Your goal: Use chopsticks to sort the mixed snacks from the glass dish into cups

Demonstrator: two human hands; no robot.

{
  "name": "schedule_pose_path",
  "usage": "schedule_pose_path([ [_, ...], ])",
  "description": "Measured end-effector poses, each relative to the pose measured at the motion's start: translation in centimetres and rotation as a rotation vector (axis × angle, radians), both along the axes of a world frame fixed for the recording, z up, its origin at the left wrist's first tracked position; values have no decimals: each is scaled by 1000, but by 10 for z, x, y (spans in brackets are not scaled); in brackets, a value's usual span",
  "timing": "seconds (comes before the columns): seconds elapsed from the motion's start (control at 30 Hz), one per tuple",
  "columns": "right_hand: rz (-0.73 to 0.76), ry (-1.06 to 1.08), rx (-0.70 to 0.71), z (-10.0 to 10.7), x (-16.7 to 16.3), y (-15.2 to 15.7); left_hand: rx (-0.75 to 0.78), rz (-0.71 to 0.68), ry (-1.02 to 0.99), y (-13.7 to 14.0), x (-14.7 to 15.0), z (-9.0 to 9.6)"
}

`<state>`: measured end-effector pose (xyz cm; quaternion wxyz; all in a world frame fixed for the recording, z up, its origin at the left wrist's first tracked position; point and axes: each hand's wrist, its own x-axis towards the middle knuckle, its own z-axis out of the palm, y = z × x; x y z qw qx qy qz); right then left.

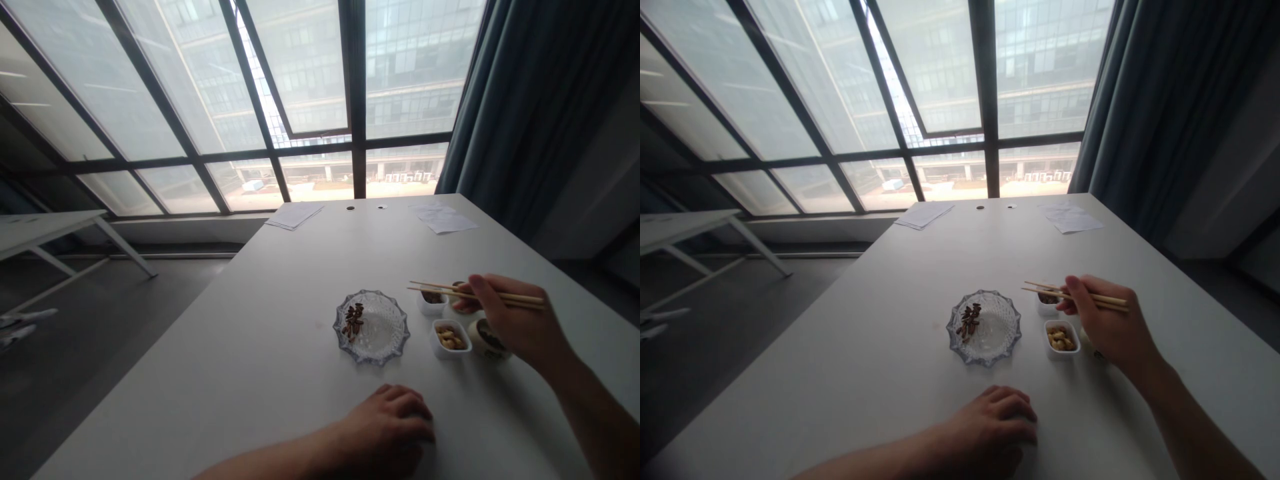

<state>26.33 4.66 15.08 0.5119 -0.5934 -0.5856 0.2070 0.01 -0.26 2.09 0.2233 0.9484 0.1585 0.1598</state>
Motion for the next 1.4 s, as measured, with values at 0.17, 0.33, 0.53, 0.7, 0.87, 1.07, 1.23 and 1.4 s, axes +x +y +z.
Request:
schedule_pose_path([
  [0.17, 385, 108, -121, -27, -35, 4, -3, 6, -1, 0, 1, 1],
  [0.33, 459, 43, -160, -58, -54, 14, -1, 3, 1, 0, 2, -2],
  [0.53, 463, 292, -208, -84, -61, 20, -15, -14, 20, 2, 2, 1],
  [0.7, 313, 402, -209, -87, -67, 21, -43, -10, 32, 1, 2, 6],
  [0.87, 243, 425, -188, -79, -67, 22, -39, -5, 34, 1, 2, 3],
  [1.07, 86, 378, -63, -27, -36, 17, -26, -13, 24, 1, 2, 3],
  [1.23, -170, 196, 39, 14, 10, 6, -41, -8, 39, 0, 1, 2],
  [1.4, -168, 77, -43, 11, 42, 7, -45, -10, 36, 0, 1, 3],
])
